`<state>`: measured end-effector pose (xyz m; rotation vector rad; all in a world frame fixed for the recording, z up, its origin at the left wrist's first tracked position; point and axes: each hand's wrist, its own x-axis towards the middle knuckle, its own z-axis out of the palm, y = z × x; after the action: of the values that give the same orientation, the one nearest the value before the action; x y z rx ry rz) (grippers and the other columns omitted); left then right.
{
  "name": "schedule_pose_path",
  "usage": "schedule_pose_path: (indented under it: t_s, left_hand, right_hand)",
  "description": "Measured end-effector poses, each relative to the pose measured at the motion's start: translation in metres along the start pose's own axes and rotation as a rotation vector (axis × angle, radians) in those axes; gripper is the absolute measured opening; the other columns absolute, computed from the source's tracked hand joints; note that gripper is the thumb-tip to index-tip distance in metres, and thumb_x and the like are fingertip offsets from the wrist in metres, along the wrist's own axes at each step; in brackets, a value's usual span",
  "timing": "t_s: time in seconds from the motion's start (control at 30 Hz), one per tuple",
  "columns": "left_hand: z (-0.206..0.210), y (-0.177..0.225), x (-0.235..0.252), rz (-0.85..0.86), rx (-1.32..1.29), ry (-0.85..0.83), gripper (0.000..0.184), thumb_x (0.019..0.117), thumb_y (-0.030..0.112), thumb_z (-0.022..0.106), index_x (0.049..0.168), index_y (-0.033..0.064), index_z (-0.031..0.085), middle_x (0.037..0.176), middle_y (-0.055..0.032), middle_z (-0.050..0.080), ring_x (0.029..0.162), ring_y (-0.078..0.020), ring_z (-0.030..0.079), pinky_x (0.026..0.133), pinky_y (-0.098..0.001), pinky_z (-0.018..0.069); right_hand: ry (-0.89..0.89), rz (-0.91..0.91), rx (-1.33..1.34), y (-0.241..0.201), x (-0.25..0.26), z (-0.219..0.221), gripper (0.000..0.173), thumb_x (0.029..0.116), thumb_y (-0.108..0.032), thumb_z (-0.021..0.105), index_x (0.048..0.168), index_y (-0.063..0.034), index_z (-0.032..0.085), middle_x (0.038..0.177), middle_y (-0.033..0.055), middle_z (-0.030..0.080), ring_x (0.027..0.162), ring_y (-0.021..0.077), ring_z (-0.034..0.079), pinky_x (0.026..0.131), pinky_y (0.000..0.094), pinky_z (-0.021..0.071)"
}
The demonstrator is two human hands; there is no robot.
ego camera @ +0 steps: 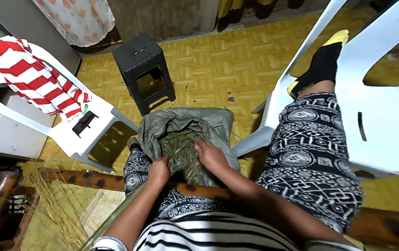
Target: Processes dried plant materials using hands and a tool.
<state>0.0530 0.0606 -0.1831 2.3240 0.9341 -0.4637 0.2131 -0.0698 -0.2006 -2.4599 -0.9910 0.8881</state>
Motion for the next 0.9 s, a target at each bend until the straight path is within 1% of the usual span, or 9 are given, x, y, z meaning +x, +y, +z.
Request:
schedule_pose_path:
  t_s: [0.17, 0.3, 0.4, 0.47, 0.53, 0.57, 0.7, 0.83, 0.9]
  left_hand:
    - [-0.005, 0.002, 0.003, 0.01, -0.185, -0.043, 0.038, 0.1105, 0.022, 0.046, 0.136, 0.001, 0.064, 0.129, -0.0212, 0.068, 0.123, -0.0319, 0.064, 0.11, -0.0487, 0.045]
    - [-0.006, -0.002, 0.0, 0.013, -0.249, -0.075, 0.036, 0.1102, 0.021, 0.046, 0.133, 0.0003, 0.066, 0.127, -0.0206, 0.069, 0.122, -0.0306, 0.064, 0.109, -0.0477, 0.0452]
    - [-0.005, -0.006, 0.001, 0.018, -0.27, -0.063, 0.035, 0.1099, 0.02, 0.047, 0.131, 0.0001, 0.067, 0.124, -0.0202, 0.07, 0.117, -0.0293, 0.066, 0.106, -0.047, 0.0467]
    - [-0.004, -0.004, 0.001, 0.019, -0.283, -0.064, 0.035, 0.1099, 0.02, 0.047, 0.131, 0.0003, 0.067, 0.125, -0.02, 0.069, 0.119, -0.0291, 0.065, 0.108, -0.0471, 0.0459]
    - [-0.002, 0.0, 0.002, 0.034, -0.309, -0.073, 0.035, 0.1096, 0.021, 0.048, 0.131, 0.0012, 0.068, 0.126, -0.019, 0.069, 0.12, -0.0276, 0.065, 0.108, -0.046, 0.046]
    - [-0.001, 0.001, 0.003, 0.039, -0.319, -0.081, 0.035, 0.1094, 0.021, 0.048, 0.131, 0.002, 0.067, 0.125, -0.0182, 0.07, 0.118, -0.0266, 0.065, 0.107, -0.0453, 0.0468]
    - [-0.001, -0.004, 0.004, 0.034, -0.374, -0.138, 0.036, 0.1088, 0.025, 0.051, 0.135, 0.0031, 0.065, 0.122, -0.0176, 0.069, 0.112, -0.0255, 0.066, 0.103, -0.0451, 0.0488]
    - [0.001, -0.024, 0.004, -0.007, -0.438, -0.22, 0.033, 0.1087, 0.028, 0.053, 0.115, -0.0003, 0.07, 0.099, -0.011, 0.07, 0.087, -0.0168, 0.065, 0.086, -0.0386, 0.0528]
    - [0.003, -0.03, 0.003, -0.012, -0.452, -0.212, 0.031, 0.1091, 0.024, 0.051, 0.113, -0.0003, 0.07, 0.097, -0.0093, 0.071, 0.084, -0.0141, 0.066, 0.084, -0.0356, 0.0546]
  right_hand:
    - [-0.095, -0.136, 0.087, -0.004, -0.008, 0.017, 0.048, 0.1124, -0.033, 0.038, 0.151, -0.0074, 0.051, 0.147, 0.0191, 0.057, 0.135, 0.0366, 0.055, 0.114, 0.0571, 0.0392]
    - [0.004, 0.01, 0.079, 0.005, 0.001, 0.008, 0.046, 0.1124, -0.03, 0.039, 0.148, -0.0047, 0.052, 0.147, 0.0228, 0.055, 0.133, 0.0411, 0.056, 0.111, 0.0606, 0.0407]
    - [0.052, 0.102, 0.284, 0.011, 0.004, 0.001, 0.048, 0.112, -0.028, 0.042, 0.152, -0.0017, 0.045, 0.147, 0.0242, 0.055, 0.131, 0.0391, 0.058, 0.112, 0.0551, 0.0431]
    - [0.001, 0.14, 0.579, 0.004, 0.002, 0.004, 0.048, 0.1107, -0.024, 0.048, 0.153, -0.0019, 0.044, 0.131, 0.0195, 0.065, 0.111, 0.0254, 0.066, 0.098, 0.0399, 0.0516]
    - [-0.073, 0.193, 0.948, -0.004, 0.0, 0.014, 0.04, 0.1105, -0.019, 0.047, 0.147, -0.0026, 0.047, 0.094, 0.0069, 0.063, 0.068, 0.0091, 0.057, 0.062, 0.0229, 0.0479]
    - [-0.117, 0.216, 1.098, -0.005, 0.001, 0.017, 0.038, 0.1107, -0.018, 0.046, 0.146, -0.0026, 0.048, 0.085, 0.0043, 0.062, 0.06, 0.0077, 0.055, 0.056, 0.0212, 0.0462]
    - [-0.148, 0.265, 1.268, -0.001, 0.006, 0.014, 0.033, 0.111, -0.021, 0.046, 0.138, -0.0039, 0.055, 0.076, 0.0012, 0.061, 0.055, 0.007, 0.053, 0.051, 0.0203, 0.0438]
    - [-0.066, 0.273, 1.244, 0.009, 0.012, 0.01, 0.033, 0.1108, -0.021, 0.047, 0.138, -0.0042, 0.055, 0.075, 0.0009, 0.059, 0.053, 0.0065, 0.05, 0.049, 0.02, 0.0422]
    - [-0.034, 0.215, 1.005, 0.008, 0.009, 0.011, 0.035, 0.1116, -0.022, 0.045, 0.14, -0.0027, 0.054, 0.082, 0.003, 0.061, 0.059, 0.0073, 0.052, 0.056, 0.0217, 0.0446]
